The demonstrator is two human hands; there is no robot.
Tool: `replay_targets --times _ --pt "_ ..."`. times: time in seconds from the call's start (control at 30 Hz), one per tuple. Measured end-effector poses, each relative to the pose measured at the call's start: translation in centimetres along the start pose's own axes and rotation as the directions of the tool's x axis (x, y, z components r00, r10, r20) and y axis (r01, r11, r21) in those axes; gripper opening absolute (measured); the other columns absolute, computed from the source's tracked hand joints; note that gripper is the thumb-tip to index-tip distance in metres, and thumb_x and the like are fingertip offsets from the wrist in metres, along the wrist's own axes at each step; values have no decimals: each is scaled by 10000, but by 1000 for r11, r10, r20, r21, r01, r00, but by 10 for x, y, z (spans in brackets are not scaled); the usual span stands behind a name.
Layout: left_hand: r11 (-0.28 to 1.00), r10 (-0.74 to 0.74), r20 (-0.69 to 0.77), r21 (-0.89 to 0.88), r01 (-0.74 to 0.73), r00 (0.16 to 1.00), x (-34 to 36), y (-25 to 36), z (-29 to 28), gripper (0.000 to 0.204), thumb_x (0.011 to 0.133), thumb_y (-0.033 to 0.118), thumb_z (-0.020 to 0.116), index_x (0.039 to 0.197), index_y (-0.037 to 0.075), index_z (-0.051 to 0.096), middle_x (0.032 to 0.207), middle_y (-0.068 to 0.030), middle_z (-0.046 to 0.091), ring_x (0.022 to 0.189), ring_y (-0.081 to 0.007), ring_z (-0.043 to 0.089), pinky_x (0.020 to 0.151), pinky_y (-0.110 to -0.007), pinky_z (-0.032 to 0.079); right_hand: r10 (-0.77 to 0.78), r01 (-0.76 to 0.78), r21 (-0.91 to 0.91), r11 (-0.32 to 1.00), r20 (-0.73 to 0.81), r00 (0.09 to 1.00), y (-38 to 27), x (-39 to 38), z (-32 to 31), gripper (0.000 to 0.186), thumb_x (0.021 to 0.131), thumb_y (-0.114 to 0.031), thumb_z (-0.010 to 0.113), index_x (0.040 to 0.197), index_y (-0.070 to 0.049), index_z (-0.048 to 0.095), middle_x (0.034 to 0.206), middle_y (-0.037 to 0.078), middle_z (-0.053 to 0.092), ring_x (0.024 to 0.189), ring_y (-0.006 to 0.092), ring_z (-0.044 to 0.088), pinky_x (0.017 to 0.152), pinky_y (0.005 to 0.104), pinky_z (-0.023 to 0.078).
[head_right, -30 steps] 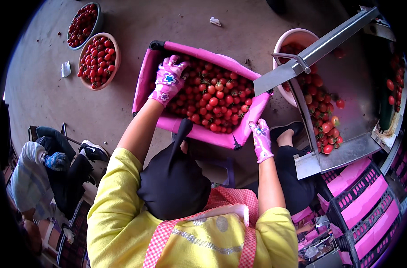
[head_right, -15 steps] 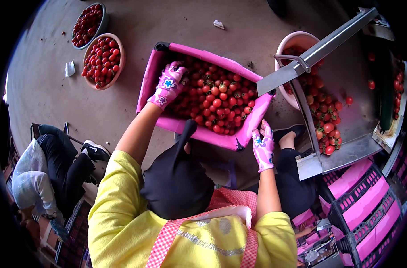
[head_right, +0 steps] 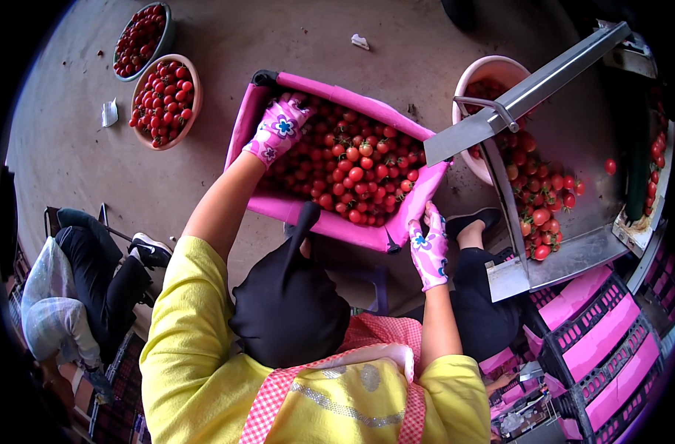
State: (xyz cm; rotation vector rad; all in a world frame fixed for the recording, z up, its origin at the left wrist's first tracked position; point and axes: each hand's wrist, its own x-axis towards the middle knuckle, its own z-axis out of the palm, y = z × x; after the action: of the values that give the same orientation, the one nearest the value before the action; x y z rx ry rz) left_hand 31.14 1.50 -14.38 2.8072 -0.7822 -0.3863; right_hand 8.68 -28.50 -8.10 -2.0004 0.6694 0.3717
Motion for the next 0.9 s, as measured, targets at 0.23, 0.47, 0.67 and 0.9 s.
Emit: replay_targets --times 0.23,0.47,0.67,0.9 --pt "17 -204 209 -976 216 957 -56 28 -45 342 853 114 682 1150 13 545 1038 -54 622 957 -138 612 872 -291 498 -436 413 -372 831 24 899 -74 -10 4 479 843 -80 587 1301 -22 461 1218 204 546 1101 368 552 954 429 430" --pt "-459 50 312 -837 299 949 -96 68 -90 420 776 79 737 1144 10 545 1031 -62 617 924 -161 617 843 -318 507 -481 401 329 855 210 851 -170 -9 55 460 829 34 619 1273 -27 515 1262 125 552 1152 234 554 973 313 443" --pt "-244 -50 172 -957 154 984 -103 87 -116 414 757 -22 726 1114 42 527 1022 -44 610 949 -144 616 861 -310 508 -448 286 490 824 253 857 -181 -18 53 510 831 47 604 1318 -18 469 1297 116 526 1192 219 519 1001 320 422" --pt "503 125 -69 -856 -123 990 -92 113 -97 644 683 10 742 1265 31 467 1154 -166 575 1082 -331 580 877 -385 495 -159 -456 848 269 506 848 -125 -2 56 366 917 -15 451 1281 -38 482 1193 114 568 1074 234 587 883 311 507"
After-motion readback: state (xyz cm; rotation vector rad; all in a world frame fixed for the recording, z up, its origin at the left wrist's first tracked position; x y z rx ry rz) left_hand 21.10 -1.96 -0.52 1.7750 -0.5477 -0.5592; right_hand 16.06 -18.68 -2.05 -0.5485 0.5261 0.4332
